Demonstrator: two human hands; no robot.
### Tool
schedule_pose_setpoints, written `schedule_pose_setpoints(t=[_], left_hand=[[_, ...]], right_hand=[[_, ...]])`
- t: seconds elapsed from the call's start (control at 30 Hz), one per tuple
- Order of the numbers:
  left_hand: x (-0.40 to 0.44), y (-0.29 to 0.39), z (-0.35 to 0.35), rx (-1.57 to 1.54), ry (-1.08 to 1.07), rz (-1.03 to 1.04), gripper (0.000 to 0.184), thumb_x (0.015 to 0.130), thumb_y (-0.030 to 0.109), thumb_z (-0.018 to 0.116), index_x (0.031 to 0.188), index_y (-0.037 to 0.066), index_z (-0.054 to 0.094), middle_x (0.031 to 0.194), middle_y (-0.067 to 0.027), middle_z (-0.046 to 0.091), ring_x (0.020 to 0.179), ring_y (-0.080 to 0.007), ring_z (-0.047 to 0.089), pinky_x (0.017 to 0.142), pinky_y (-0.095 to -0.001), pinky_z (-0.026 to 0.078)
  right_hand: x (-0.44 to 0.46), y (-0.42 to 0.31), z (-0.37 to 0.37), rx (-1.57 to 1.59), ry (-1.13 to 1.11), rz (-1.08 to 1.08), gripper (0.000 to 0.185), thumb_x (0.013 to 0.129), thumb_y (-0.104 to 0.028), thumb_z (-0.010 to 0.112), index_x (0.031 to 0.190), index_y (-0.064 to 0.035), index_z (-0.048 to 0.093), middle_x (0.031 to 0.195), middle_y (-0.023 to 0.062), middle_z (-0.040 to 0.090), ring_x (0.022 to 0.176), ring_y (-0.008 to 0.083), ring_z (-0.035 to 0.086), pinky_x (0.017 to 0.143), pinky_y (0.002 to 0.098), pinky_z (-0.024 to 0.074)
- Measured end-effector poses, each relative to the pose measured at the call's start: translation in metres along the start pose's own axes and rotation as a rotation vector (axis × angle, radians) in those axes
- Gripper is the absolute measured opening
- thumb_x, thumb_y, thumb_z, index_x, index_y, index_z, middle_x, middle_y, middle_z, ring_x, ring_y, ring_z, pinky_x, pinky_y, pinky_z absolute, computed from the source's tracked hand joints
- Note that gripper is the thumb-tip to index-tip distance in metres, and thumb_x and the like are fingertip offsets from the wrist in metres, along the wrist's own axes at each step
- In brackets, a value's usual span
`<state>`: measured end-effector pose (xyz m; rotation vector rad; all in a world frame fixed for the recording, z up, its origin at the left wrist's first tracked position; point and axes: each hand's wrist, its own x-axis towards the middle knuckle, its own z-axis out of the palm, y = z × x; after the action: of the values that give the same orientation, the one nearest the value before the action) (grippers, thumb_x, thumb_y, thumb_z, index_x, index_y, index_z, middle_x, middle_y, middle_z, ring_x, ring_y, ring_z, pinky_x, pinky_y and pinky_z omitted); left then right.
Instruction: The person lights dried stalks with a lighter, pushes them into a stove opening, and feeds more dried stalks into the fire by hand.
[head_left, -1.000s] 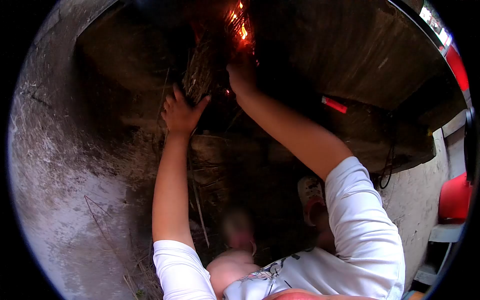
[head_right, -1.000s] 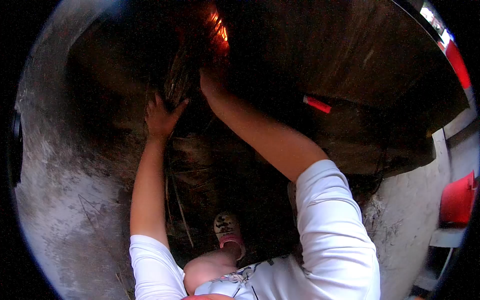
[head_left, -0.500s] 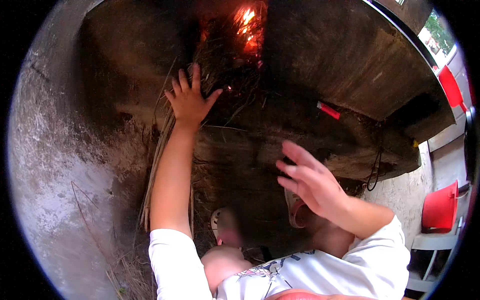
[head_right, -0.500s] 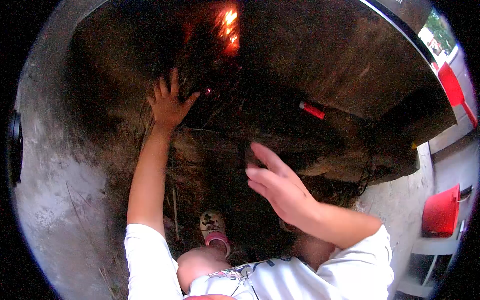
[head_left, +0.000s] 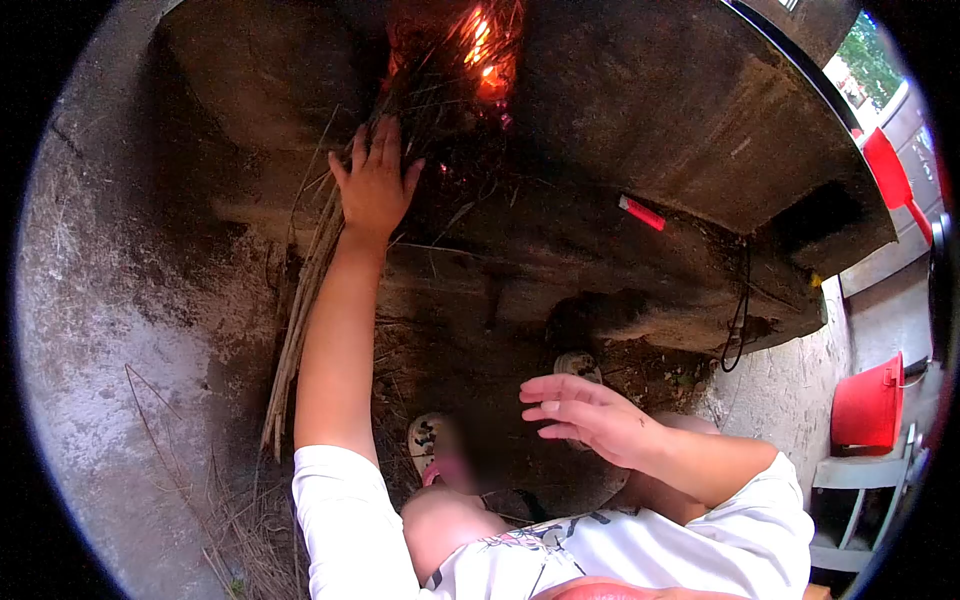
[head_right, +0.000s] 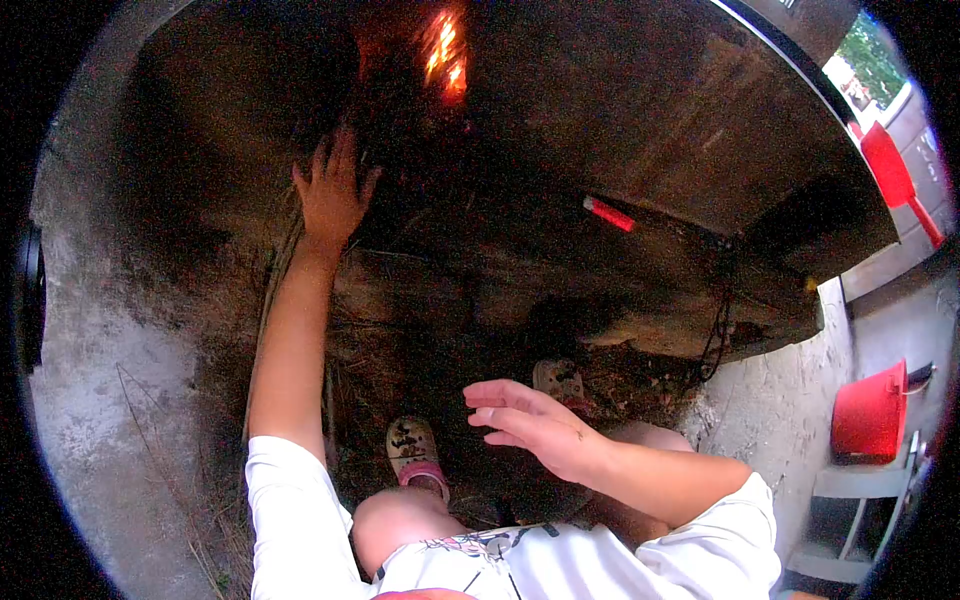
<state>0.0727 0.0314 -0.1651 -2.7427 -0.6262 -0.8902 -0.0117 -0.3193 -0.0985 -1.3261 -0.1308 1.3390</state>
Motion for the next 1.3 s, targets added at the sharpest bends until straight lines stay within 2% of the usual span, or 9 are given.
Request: schedule_pose_setpoints(t=[0.37, 0.63, 0.77, 0.83, 0.9, 1.07, 1.13, 1.2, 1.3], left_hand=[[0.004, 0.002, -0.022, -0.074, -0.130, 0.044, 0.062, 0.088, 0.042, 0.046, 0.140, 0.018, 0.022, 0.144, -0.0043, 0.025, 0.133, -0.0277, 0.020, 0.102, -0.0613, 0.013], [-0.007, 0.019, -0.068, -0.134, -0.113, -0.030, 0.061, 0.087, 0.039, 0.048, 0.139, 0.016, 0.025, 0.142, -0.0160, 0.025, 0.131, -0.0341, 0.022, 0.102, -0.0603, 0.015], [-0.025, 0.057, -0.106, -0.272, -0.016, -0.070, 0.056, 0.087, 0.038, 0.047, 0.134, 0.012, 0.033, 0.137, -0.0178, 0.031, 0.126, -0.0353, 0.030, 0.100, -0.0603, 0.018], [-0.038, 0.084, -0.131, -0.332, -0.048, -0.051, 0.051, 0.087, 0.038, 0.047, 0.128, 0.010, 0.041, 0.133, -0.0184, 0.036, 0.122, -0.0348, 0.035, 0.099, -0.0595, 0.020], [-0.055, 0.111, -0.155, -0.402, -0.149, 0.014, 0.047, 0.086, 0.041, 0.047, 0.120, 0.009, 0.050, 0.130, -0.0179, 0.041, 0.121, -0.0339, 0.037, 0.099, -0.0593, 0.021], [-0.098, 0.172, -0.219, -0.515, -0.383, 0.253, 0.049, 0.083, 0.042, 0.050, 0.118, 0.008, 0.052, 0.130, -0.0181, 0.041, 0.121, -0.0336, 0.037, 0.100, -0.0613, 0.018], [-0.116, 0.190, -0.233, -0.510, -0.446, 0.299, 0.050, 0.082, 0.042, 0.052, 0.118, 0.008, 0.052, 0.130, -0.0182, 0.040, 0.120, -0.0361, 0.037, 0.099, -0.0616, 0.018], [-0.134, 0.203, -0.241, -0.484, -0.472, 0.308, 0.049, 0.081, 0.042, 0.053, 0.117, 0.009, 0.052, 0.129, -0.0181, 0.041, 0.119, -0.0376, 0.037, 0.099, -0.0623, 0.018], [-0.150, 0.213, -0.238, -0.465, -0.525, 0.202, 0.050, 0.081, 0.042, 0.053, 0.117, 0.008, 0.052, 0.129, -0.0184, 0.040, 0.121, -0.0371, 0.035, 0.099, -0.0631, 0.015]], right_hand=[[0.007, -0.007, -0.017, -0.363, 0.003, -0.115, 0.039, 0.088, -0.023, 0.051, 0.122, -0.0039, 0.046, 0.119, 0.0091, 0.049, 0.105, 0.0170, 0.050, 0.088, 0.0297, 0.0406], [0.025, 0.013, -0.027, -1.033, -0.121, -0.578, 0.026, 0.088, -0.023, 0.048, 0.084, -0.0026, 0.063, 0.087, 0.0146, 0.059, 0.084, 0.0279, 0.056, 0.076, 0.0351, 0.0441], [0.010, 0.000, -0.001, -1.072, -0.091, -0.167, 0.032, 0.086, -0.031, 0.050, 0.076, -0.0024, 0.062, 0.077, 0.0165, 0.059, 0.076, 0.0318, 0.057, 0.070, 0.0375, 0.0450], [0.019, 0.008, -0.001, -1.127, -0.128, -0.105, 0.026, 0.082, -0.028, 0.056, 0.079, -0.0027, 0.062, 0.084, 0.0159, 0.061, 0.083, 0.0308, 0.057, 0.072, 0.0373, 0.0449], [0.031, 0.028, -0.009, -1.074, -0.278, -0.631, 0.021, 0.079, -0.022, 0.059, 0.092, -0.0039, 0.060, 0.097, 0.0164, 0.060, 0.090, 0.0294, 0.056, 0.075, 0.0374, 0.0445], [0.042, 0.040, -0.004, -1.215, -0.411, -0.656, 0.049, 0.080, -0.016, 0.060, 0.124, -0.0029, 0.043, 0.128, 0.0132, 0.045, 0.119, 0.0274, 0.042, 0.100, 0.0350, 0.0325], [0.043, 0.048, -0.012, -1.124, -0.414, -0.442, 0.048, 0.084, -0.023, 0.057, 0.126, -0.0045, 0.043, 0.129, 0.0114, 0.044, 0.119, 0.0244, 0.041, 0.101, 0.0342, 0.0308], [0.070, 0.060, -0.020, -0.503, -0.658, -0.489, 0.048, 0.086, -0.031, 0.054, 0.125, -0.0056, 0.044, 0.123, 0.0116, 0.050, 0.115, 0.0203, 0.045, 0.096, 0.0310, 0.0348], [0.050, 0.047, 0.001, -1.170, -0.381, -0.432, 0.045, 0.085, -0.031, 0.057, 0.120, -0.0035, 0.049, 0.109, 0.0122, 0.058, 0.104, 0.0225, 0.053, 0.089, 0.0309, 0.0409]])
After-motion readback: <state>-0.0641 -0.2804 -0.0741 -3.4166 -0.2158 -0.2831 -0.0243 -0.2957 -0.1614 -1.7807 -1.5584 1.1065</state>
